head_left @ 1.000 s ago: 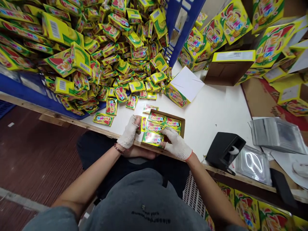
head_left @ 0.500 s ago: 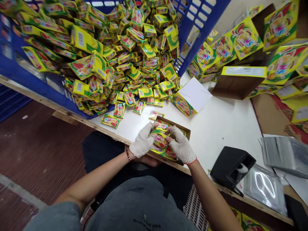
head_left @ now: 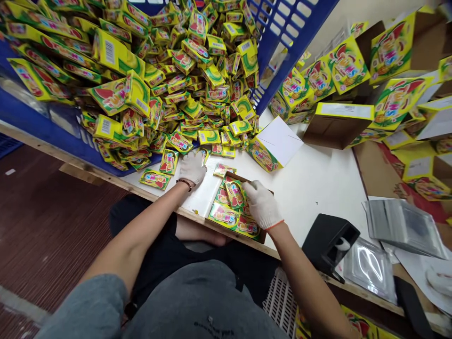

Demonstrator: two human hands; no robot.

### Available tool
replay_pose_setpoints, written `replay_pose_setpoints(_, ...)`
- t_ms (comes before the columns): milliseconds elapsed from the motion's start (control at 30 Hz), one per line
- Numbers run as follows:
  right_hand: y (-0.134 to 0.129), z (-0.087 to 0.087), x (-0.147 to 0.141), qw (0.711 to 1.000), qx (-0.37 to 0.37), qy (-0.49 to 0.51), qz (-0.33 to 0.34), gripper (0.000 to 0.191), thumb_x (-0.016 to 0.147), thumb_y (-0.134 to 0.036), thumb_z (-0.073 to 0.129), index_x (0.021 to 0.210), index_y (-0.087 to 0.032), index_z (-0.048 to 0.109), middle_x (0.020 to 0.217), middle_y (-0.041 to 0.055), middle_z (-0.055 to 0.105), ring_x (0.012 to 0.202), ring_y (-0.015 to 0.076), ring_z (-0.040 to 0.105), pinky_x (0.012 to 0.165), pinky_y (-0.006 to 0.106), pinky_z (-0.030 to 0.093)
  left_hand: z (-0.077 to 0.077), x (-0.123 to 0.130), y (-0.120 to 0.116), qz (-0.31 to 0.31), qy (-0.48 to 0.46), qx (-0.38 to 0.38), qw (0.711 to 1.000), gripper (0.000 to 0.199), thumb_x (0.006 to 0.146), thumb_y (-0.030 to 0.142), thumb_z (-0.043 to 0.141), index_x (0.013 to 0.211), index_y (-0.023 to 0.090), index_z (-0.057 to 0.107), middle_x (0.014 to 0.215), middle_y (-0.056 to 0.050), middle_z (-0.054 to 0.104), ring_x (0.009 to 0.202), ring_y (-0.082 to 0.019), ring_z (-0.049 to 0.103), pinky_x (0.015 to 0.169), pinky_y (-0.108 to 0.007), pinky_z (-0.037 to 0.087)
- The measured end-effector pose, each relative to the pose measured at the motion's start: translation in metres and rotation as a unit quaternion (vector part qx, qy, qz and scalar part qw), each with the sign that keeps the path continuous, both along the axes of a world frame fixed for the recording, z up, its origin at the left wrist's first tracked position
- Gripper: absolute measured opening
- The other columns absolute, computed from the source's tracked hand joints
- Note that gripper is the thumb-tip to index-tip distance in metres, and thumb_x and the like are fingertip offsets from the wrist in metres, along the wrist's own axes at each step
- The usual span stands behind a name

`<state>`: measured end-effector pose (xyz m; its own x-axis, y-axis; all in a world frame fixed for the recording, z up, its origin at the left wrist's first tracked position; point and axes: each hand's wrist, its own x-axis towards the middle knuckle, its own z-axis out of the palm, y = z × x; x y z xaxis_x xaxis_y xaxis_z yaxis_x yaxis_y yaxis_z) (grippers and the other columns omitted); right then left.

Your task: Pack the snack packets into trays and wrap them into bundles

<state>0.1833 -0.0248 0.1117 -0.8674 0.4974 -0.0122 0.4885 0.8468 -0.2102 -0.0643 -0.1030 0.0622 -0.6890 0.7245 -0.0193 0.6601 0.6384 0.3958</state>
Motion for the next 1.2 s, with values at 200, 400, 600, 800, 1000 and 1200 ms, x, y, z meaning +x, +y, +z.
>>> replay_pose_setpoints(200,0.022,0.004,-0.018,0.965,0.045,-0.061,0.252,0.036,0.090,-0.011,0.054,0.118,-0.032,0.062,0.146,0.0112,0.049,0.107,0.0295,0.057,0.085,0.045,0.045,-0.008,0.016,-0.038,0.085,-0.340,0.229,0.908,0.057,0.067,0.038,0.068,0.118,0.016,0.053,0.085,-0.003,0.059,0.083,-0.020,0.059,0.077,-0.033,0.048)
replay_pose_setpoints(400,0.044,0.027,-0.006,0.965,0.007,-0.023,0.261,0.042,0.076,-0.013,0.062,0.117,-0.021,0.060,0.140,0.0152,0.053,0.118,0.0329,0.052,0.094,0.045,0.041,-0.005,0.060,-0.080,0.092,-0.565,0.328,0.751,0.061,0.072,0.043,0.061,0.125,0.017,0.049,0.099,-0.006,0.063,0.080,-0.017,0.063,0.067,-0.029,0.052)
replay_pose_setpoints(600,0.019,0.033,-0.016,0.994,-0.037,-0.071,0.077,0.040,0.080,-0.037,0.064,0.113,-0.015,0.060,0.106,0.0126,0.063,0.098,0.0276,0.053,0.085,0.037,0.042,0.000,0.070,-0.086,0.037,-0.465,0.365,0.806,0.078,0.065,0.043,0.078,0.130,0.015,0.046,0.128,-0.015,0.058,0.118,-0.026,0.058,0.104,-0.042,0.048)
replay_pose_setpoints(800,-0.014,0.010,-0.028,0.998,-0.031,-0.051,0.017,0.044,0.080,-0.043,0.069,0.116,-0.017,0.063,0.114,0.0133,0.063,0.105,0.0310,0.050,0.090,0.042,0.041,0.012,0.075,-0.086,-0.009,-0.399,0.356,0.845,0.073,0.074,0.043,0.074,0.136,0.017,0.047,0.138,-0.015,0.053,0.129,-0.029,0.053,0.108,-0.045,0.048)
replay_pose_setpoints(1000,-0.004,-0.009,-0.003,0.961,-0.261,0.090,0.024,0.030,0.092,-0.027,0.050,0.117,-0.020,0.065,0.111,0.0079,0.068,0.104,0.0235,0.060,0.096,0.040,0.046,0.024,0.077,-0.090,-0.086,-0.238,0.315,0.915,0.066,0.081,0.032,0.066,0.142,0.017,0.045,0.140,-0.013,0.053,0.128,-0.028,0.053,0.112,-0.047,0.044)
replay_pose_setpoints(1200,0.012,0.013,0.000,0.908,-0.312,0.280,-0.011,0.038,0.092,-0.036,0.054,0.128,-0.023,0.057,0.123,0.0090,0.063,0.115,0.0233,0.059,0.098,0.040,0.048,0.040,0.079,-0.055,-0.345,-0.035,0.304,0.887,0.060,0.083,0.014,0.052,0.142,0.020,0.046,0.134,-0.013,0.058,0.128,-0.025,0.053,0.110,-0.046,0.044)
